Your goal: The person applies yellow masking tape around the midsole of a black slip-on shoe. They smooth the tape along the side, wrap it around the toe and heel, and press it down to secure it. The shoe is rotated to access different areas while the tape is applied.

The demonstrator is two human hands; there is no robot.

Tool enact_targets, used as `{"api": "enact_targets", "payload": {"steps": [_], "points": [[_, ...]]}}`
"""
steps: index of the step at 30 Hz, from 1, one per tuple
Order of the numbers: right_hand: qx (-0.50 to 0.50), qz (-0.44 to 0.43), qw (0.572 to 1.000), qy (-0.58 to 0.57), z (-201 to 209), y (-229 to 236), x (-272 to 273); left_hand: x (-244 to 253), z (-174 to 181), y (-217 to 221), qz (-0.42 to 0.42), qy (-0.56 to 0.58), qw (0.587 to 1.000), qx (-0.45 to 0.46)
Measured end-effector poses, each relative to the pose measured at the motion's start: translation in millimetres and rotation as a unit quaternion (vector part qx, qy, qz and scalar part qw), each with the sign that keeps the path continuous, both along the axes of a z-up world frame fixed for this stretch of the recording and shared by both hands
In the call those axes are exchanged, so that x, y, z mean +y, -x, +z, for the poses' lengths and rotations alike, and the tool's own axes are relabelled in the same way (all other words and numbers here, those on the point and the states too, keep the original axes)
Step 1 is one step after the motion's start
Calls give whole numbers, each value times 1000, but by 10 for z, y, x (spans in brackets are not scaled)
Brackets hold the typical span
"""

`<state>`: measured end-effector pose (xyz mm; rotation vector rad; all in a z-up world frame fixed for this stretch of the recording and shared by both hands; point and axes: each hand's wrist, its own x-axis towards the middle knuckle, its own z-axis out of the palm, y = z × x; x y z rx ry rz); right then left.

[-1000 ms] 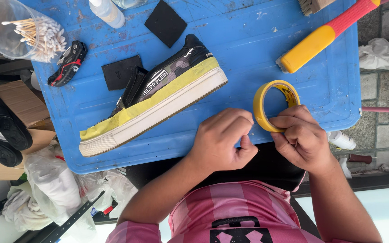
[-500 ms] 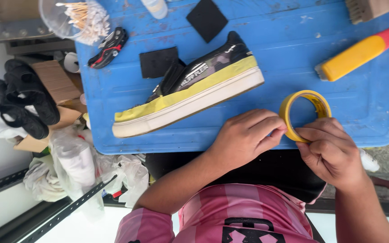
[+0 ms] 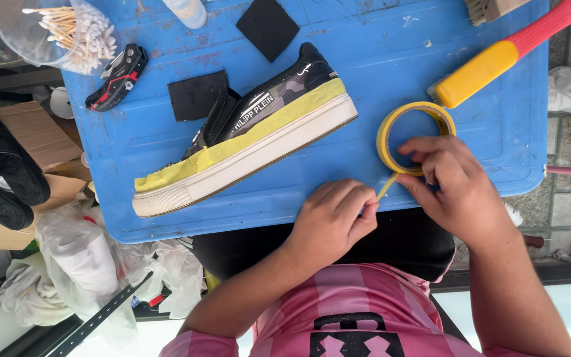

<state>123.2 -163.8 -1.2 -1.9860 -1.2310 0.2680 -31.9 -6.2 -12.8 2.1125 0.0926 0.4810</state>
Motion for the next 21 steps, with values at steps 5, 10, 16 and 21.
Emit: {"api": "enact_targets", "payload": {"steps": [5, 10, 16, 21], "points": [[-62, 50, 996, -26, 70, -79, 16, 125, 4, 47, 50, -45, 997, 23], [-73, 29, 996, -42, 1, -7, 50, 94, -25, 31, 25, -53, 998, 25], [-54, -20, 998, -23, -9, 71, 84, 41, 64, 62, -3, -40, 997, 59], [-57, -10, 998, -26, 10, 65, 116, 184, 231, 24, 64, -17, 994, 85]]}}
